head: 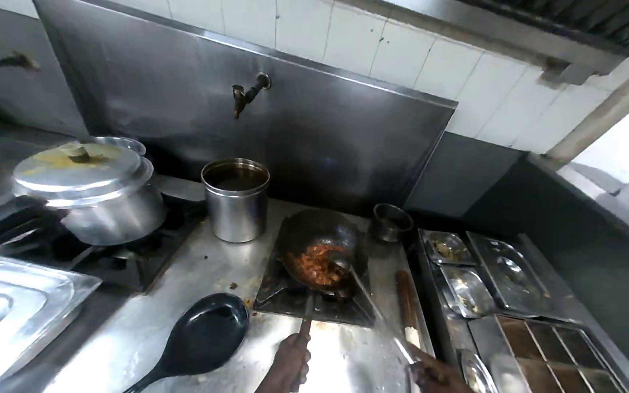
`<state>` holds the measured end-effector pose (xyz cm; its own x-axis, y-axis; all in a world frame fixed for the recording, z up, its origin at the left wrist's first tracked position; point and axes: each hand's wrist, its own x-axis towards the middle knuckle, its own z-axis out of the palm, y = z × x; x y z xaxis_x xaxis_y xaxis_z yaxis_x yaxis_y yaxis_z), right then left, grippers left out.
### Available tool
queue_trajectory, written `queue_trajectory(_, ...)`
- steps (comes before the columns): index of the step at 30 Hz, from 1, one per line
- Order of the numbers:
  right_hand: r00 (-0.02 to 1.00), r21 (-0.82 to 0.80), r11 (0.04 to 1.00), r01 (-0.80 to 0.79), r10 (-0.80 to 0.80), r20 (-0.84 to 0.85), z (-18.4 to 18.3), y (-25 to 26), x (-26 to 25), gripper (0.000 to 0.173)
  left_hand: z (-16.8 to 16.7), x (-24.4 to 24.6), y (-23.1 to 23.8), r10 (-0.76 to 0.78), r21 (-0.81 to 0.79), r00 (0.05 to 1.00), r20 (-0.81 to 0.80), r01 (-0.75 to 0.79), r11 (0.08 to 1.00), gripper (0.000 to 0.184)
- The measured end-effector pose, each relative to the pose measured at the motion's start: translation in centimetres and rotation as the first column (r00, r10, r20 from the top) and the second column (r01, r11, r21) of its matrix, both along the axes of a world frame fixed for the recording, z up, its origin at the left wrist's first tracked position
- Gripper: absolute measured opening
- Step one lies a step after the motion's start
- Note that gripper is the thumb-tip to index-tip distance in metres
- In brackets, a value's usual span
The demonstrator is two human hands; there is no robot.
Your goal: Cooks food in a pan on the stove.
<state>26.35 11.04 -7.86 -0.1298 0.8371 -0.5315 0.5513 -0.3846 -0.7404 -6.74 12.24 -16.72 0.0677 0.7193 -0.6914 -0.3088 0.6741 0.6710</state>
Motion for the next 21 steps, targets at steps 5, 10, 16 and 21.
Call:
queue_trajectory(5,0.811,-0.060,0.932,-0.356,0.340,0.475,7.0,1.9,2.5,0.062,0.0,-0.1,-0.1,-0.006,-0.001,1.000,-0.001,0.006,1.000,0.031)
queue_trajectory(10,0.894,-0.031,0.975,-0.220,0.215,0.393,-0.8,6.1,-4.2,0.058,-0.2,0.4,-0.2,0.010,0.015,1.000,0.004,-0.010,1.000,0.030)
queue_trajectory(16,0.934,-0.022,0.958,0.286,-0.284,-0.219,-4.3,4.9,-9.6,0.058,1.4,-1.0,-0.1,0.001,-0.002,1.000,0.014,-0.001,1.000,0.029)
queue_trajectory(21,0.831,-0.189,0.920,0.344,-0.392,-0.395,-6.0,9.4,-12.9,0.045,1.6,-2.0,0.1,-0.051,-0.002,0.998,-0.028,0.051,0.999,0.029)
